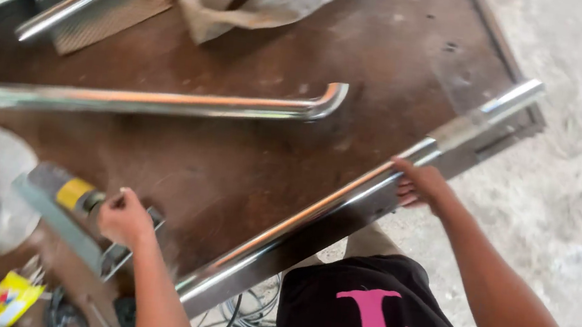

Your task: Measuring, welding, and applying tape to stainless steel pipes on a workbench.

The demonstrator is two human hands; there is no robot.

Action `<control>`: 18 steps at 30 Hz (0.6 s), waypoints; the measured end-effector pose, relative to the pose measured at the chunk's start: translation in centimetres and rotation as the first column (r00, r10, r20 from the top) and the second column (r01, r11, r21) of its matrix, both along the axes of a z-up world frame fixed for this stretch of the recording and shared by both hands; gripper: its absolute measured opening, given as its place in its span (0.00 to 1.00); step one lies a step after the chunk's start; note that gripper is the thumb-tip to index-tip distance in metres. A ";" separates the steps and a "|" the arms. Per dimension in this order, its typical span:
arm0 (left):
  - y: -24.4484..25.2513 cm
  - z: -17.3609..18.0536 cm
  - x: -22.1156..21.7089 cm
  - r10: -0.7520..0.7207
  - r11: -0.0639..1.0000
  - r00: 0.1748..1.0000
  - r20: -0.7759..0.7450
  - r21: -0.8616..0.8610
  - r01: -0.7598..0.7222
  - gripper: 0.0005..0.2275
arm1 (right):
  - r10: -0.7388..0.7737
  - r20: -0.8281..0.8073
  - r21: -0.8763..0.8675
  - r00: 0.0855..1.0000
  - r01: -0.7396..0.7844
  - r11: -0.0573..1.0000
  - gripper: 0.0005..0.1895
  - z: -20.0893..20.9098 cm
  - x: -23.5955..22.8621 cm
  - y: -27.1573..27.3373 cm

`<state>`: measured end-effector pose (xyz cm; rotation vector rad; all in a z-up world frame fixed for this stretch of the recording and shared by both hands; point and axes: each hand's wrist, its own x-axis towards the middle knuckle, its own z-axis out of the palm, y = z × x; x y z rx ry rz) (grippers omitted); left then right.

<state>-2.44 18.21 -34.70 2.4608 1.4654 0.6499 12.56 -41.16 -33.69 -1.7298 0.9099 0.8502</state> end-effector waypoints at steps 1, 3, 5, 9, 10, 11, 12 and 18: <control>-2.7 1.8 0.5 -0.062 0.998 0.994 0.085 0.020 0.060 0.09 | 0.105 -0.003 0.059 0.995 -0.104 0.993 0.48 0.3 -0.3 0.2; -14.0 7.5 4.5 -0.243 0.959 0.956 0.165 -0.109 0.262 0.06 | 0.112 0.056 0.133 0.992 -0.118 0.984 0.38 3.4 -0.9 1.4; -23.8 11.3 5.9 -0.394 0.867 0.882 0.257 -0.214 0.450 0.05 | 0.122 0.118 0.209 0.985 -0.145 0.967 0.28 6.6 -0.9 3.0; -39.8 10.8 10.2 -0.697 0.639 0.618 0.363 -0.076 0.765 0.04 | -0.044 0.203 0.513 0.978 -0.068 0.856 0.20 9.8 0.0 1.7; -43.2 10.2 11.3 -0.750 0.572 0.532 0.392 -0.018 0.820 0.05 | -0.045 0.254 0.540 0.966 -0.103 0.835 0.19 9.6 0.5 0.8; -45.8 10.3 12.4 -0.753 0.573 0.535 0.383 -0.019 0.819 0.05 | -0.046 0.247 0.547 0.968 -0.100 0.831 0.19 9.6 1.3 -1.3; -48.3 10.4 13.5 -0.787 0.527 0.478 0.390 0.023 0.849 0.05 | -0.025 0.308 0.487 0.951 -0.135 0.863 0.17 9.6 2.0 -3.3; -57.7 6.2 17.3 -0.902 0.359 0.339 0.266 0.030 0.933 0.23 | -0.105 0.431 0.357 0.896 -0.062 0.932 0.14 5.3 5.9 -17.7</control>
